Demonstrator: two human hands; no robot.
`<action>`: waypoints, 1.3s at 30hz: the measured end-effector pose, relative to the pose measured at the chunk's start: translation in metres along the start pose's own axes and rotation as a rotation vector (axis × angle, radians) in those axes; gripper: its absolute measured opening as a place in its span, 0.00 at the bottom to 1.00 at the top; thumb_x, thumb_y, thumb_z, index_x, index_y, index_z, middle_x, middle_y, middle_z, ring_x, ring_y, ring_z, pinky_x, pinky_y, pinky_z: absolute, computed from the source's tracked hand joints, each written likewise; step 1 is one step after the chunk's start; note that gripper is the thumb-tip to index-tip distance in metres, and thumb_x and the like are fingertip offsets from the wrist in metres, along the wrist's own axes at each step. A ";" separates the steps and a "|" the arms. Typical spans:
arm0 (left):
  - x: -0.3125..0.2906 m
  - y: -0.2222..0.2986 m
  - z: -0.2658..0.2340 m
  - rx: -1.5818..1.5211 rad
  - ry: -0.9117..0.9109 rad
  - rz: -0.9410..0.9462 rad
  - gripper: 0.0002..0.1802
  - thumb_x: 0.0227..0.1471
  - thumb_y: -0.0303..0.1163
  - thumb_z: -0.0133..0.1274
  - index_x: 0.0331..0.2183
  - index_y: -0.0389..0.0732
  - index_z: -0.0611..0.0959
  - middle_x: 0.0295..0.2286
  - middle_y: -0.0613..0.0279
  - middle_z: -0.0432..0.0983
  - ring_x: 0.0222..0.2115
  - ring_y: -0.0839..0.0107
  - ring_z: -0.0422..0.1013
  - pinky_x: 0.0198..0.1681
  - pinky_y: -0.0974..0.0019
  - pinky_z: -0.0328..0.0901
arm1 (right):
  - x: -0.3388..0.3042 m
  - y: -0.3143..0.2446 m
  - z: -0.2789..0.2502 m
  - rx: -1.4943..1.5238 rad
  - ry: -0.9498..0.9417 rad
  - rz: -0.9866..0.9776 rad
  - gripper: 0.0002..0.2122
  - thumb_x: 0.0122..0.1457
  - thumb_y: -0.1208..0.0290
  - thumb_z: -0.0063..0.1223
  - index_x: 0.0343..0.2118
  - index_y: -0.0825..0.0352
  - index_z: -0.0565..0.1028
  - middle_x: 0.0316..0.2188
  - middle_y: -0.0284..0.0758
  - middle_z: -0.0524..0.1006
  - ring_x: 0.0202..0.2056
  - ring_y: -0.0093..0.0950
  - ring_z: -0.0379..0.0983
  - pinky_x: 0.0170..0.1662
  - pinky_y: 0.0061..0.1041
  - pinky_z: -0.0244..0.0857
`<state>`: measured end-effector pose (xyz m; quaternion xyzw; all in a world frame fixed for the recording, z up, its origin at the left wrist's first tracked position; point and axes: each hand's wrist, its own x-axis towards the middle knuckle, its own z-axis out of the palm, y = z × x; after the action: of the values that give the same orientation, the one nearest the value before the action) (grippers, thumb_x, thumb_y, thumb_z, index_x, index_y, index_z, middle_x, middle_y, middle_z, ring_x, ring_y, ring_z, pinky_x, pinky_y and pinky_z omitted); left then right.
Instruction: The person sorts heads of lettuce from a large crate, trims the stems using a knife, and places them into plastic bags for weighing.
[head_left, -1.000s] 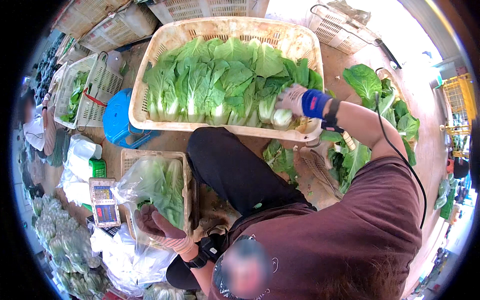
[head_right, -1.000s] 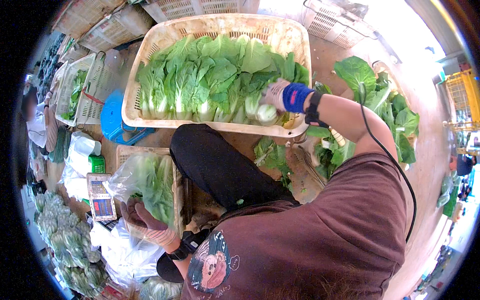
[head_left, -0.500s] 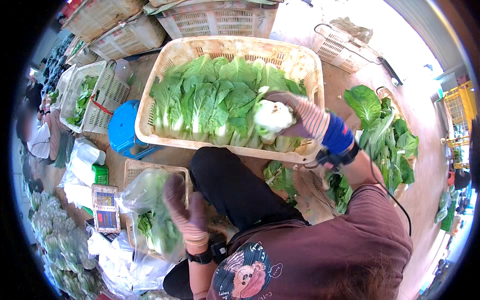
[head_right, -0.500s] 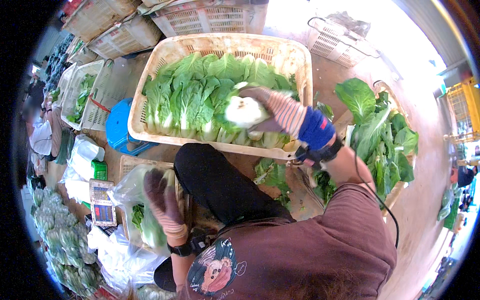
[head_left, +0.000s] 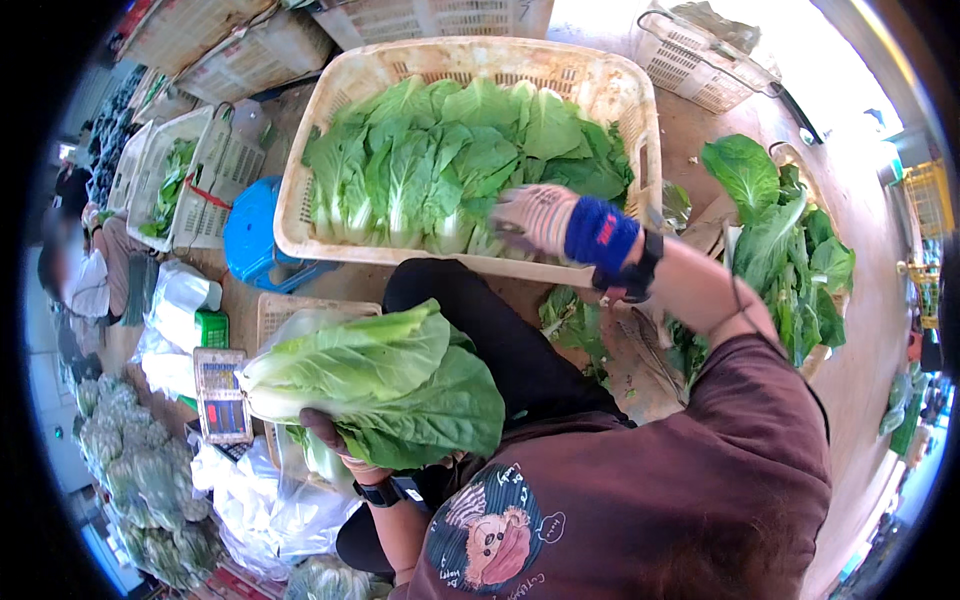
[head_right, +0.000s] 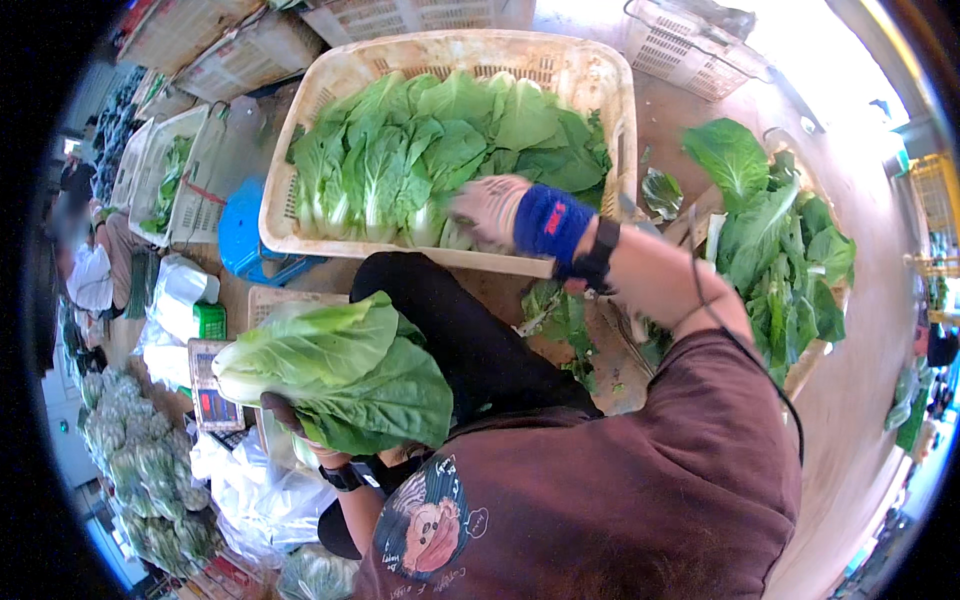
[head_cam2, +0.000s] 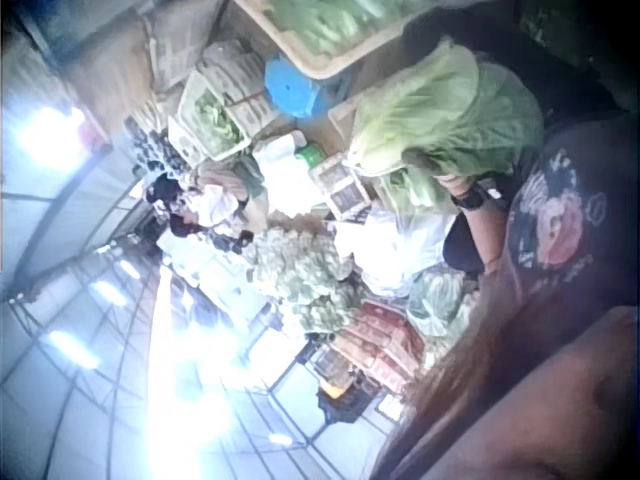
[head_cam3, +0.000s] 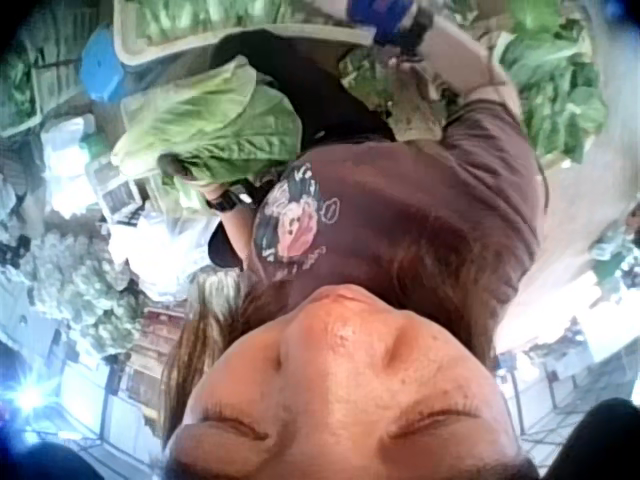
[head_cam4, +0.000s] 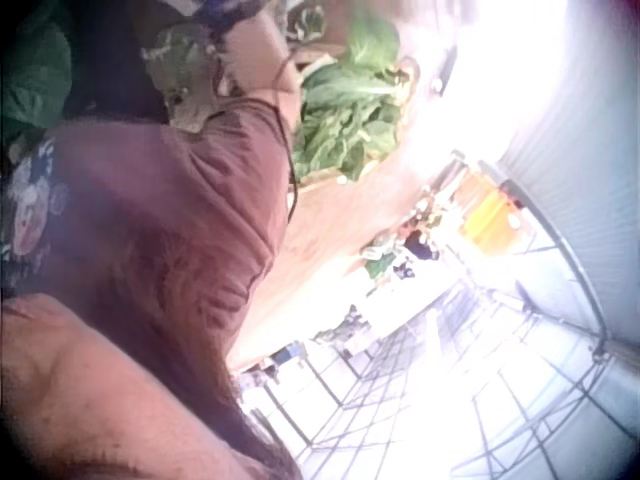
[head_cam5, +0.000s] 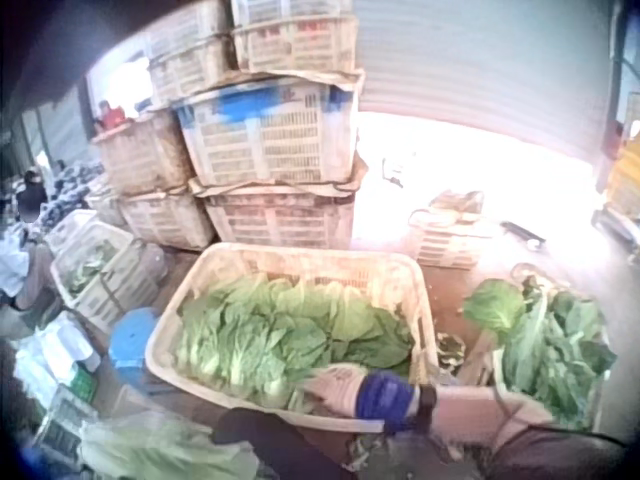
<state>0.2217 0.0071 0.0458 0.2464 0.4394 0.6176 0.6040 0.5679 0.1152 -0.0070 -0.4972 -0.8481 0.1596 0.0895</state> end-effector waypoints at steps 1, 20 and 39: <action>0.000 -0.013 -0.037 0.446 -0.068 0.377 0.47 0.50 0.64 0.41 0.59 0.40 0.55 0.57 0.54 0.54 0.56 0.60 0.54 0.58 0.53 0.52 | 0.001 0.022 0.020 -0.144 -0.138 -0.001 0.15 0.48 0.65 0.52 0.41 0.57 0.74 0.32 0.37 0.75 0.36 0.38 0.73 0.37 0.32 0.68; -0.016 -0.018 -0.067 -0.032 -0.029 -0.163 0.37 0.50 0.54 0.50 0.52 0.37 0.66 0.47 0.56 0.69 0.46 0.60 0.68 0.51 0.54 0.63 | 0.118 0.011 0.080 -0.296 0.083 -0.634 0.09 0.49 0.67 0.50 0.34 0.58 0.73 0.35 0.33 0.74 0.37 0.35 0.72 0.39 0.38 0.64; -0.016 -0.005 -0.062 0.040 -0.286 -0.120 0.45 0.46 0.59 0.51 0.56 0.38 0.61 0.51 0.54 0.64 0.49 0.58 0.64 0.54 0.54 0.60 | 0.058 0.013 -0.049 -0.075 0.199 -0.385 0.33 0.27 0.67 0.68 0.43 0.59 0.67 0.52 0.35 0.67 0.55 0.38 0.61 0.58 0.44 0.49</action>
<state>0.1745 -0.0242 0.0150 0.3170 0.3751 0.5303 0.6911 0.5651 0.1805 0.0334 -0.3423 -0.9197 0.0582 0.1832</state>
